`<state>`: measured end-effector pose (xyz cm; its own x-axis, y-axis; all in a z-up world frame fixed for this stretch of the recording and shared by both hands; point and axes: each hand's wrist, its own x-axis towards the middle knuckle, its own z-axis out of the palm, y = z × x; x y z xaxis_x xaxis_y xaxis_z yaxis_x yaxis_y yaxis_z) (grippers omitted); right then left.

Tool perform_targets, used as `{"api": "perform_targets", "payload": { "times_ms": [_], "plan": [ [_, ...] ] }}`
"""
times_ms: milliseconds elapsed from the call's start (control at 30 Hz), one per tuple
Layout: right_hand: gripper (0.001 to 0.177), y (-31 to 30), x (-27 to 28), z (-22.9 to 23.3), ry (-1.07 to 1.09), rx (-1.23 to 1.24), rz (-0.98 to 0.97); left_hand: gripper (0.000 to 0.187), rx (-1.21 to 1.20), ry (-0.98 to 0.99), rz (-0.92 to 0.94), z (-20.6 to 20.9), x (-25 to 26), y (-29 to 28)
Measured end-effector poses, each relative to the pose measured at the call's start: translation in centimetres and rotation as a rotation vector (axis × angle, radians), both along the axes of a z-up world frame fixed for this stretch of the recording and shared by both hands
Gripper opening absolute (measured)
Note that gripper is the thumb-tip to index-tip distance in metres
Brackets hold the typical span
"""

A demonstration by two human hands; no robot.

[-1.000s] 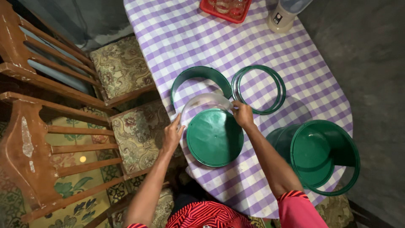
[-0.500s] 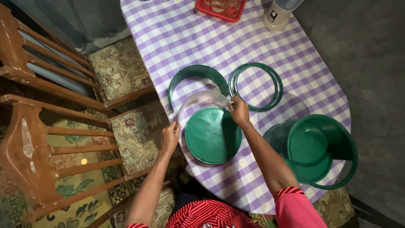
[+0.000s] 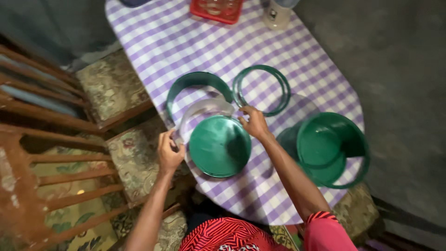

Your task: The person assembles green plastic containers by hand on a table. They place lids onto cylindrical bodies, press the edges to secure them, and then remove the lids to repeat the process on other containers.

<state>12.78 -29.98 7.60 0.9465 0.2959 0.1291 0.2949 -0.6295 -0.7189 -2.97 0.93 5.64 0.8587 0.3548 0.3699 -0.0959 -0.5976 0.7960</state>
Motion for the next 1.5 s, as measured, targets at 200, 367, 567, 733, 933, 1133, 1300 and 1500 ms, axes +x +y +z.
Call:
{"api": "perform_targets", "payload": {
  "times_ms": [200,367,567,733,933,1133,1300,1500],
  "plan": [
    [0.023,-4.1,-4.2,6.4,-0.234,-0.009,-0.043,0.031,-0.063,0.029,-0.267,3.2,2.4,-3.9],
    [0.023,-10.1,-9.3,9.0,-0.228,-0.02,-0.309,0.031,-0.109,0.118,-0.605,3.7,4.0,-11.1],
    [0.037,-18.8,-17.0,10.5,0.164,-0.136,-0.488,0.06,-0.125,0.226,-0.843,2.1,2.9,-20.7],
    [0.046,-19.4,-20.2,10.1,0.181,-0.099,-0.355,0.107,-0.041,0.106,-0.861,1.0,2.3,-28.6],
    [0.049,-16.4,-19.6,9.0,0.157,-0.146,-0.353,0.112,0.099,0.164,-0.684,-0.2,2.7,-33.3],
    [0.047,-15.1,-18.7,7.6,-0.078,-0.128,-0.34,0.105,0.037,0.15,-0.69,-2.2,4.9,-33.7],
    [0.044,-13.8,-17.5,6.3,-0.115,-0.124,-0.371,0.1,0.042,0.114,-0.726,-2.9,5.9,-33.1],
    [0.043,-13.0,-16.6,5.9,-0.138,-0.168,-0.424,0.094,0.014,0.096,-0.725,-2.5,6.0,-33.7]
  ]
}}
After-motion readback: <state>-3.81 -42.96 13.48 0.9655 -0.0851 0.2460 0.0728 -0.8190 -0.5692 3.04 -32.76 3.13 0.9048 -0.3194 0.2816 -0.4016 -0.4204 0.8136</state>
